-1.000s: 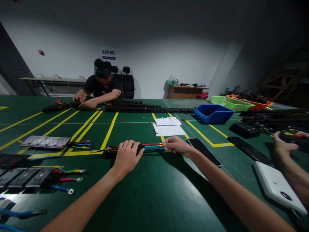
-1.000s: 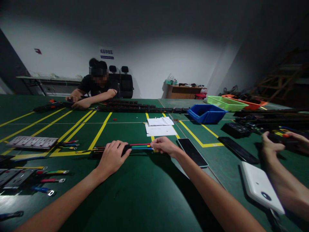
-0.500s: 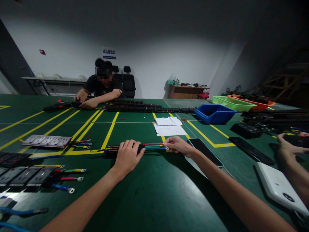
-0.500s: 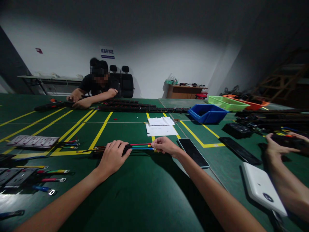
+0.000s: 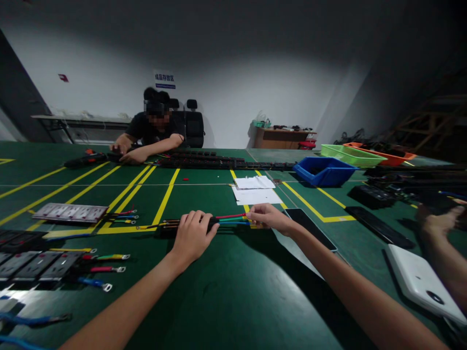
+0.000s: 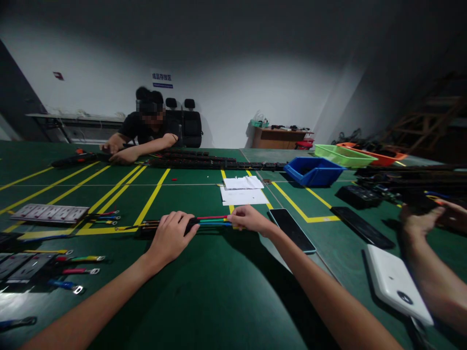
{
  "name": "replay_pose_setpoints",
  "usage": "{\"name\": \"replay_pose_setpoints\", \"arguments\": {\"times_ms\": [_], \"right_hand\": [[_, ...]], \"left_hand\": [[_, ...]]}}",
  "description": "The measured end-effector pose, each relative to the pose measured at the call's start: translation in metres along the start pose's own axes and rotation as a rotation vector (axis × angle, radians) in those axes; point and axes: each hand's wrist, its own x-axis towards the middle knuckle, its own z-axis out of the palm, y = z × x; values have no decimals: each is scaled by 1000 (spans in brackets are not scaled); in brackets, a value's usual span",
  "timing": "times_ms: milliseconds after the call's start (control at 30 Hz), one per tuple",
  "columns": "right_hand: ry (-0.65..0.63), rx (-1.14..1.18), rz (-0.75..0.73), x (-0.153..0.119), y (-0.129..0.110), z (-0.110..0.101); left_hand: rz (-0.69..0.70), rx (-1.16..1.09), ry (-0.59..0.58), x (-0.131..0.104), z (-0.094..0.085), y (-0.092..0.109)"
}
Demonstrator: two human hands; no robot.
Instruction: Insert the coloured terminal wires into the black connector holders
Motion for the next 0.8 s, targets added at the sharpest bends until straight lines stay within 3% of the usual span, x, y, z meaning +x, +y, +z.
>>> {"name": "replay_pose_setpoints", "arguments": {"times_ms": [100, 367, 500, 800], "right_hand": [[-24, -74, 31, 0, 1, -1], [49, -4, 6, -2, -9, -2], [31, -2, 76, -2, -6, -2], [19, 113, 56, 4, 8, -5]], "left_hand": [[3, -9, -2, 0, 1, 0], [7, -12, 7, 0, 1, -1], [5, -23, 5, -1, 1, -1], [9, -29, 15, -1, 2, -2]]}}
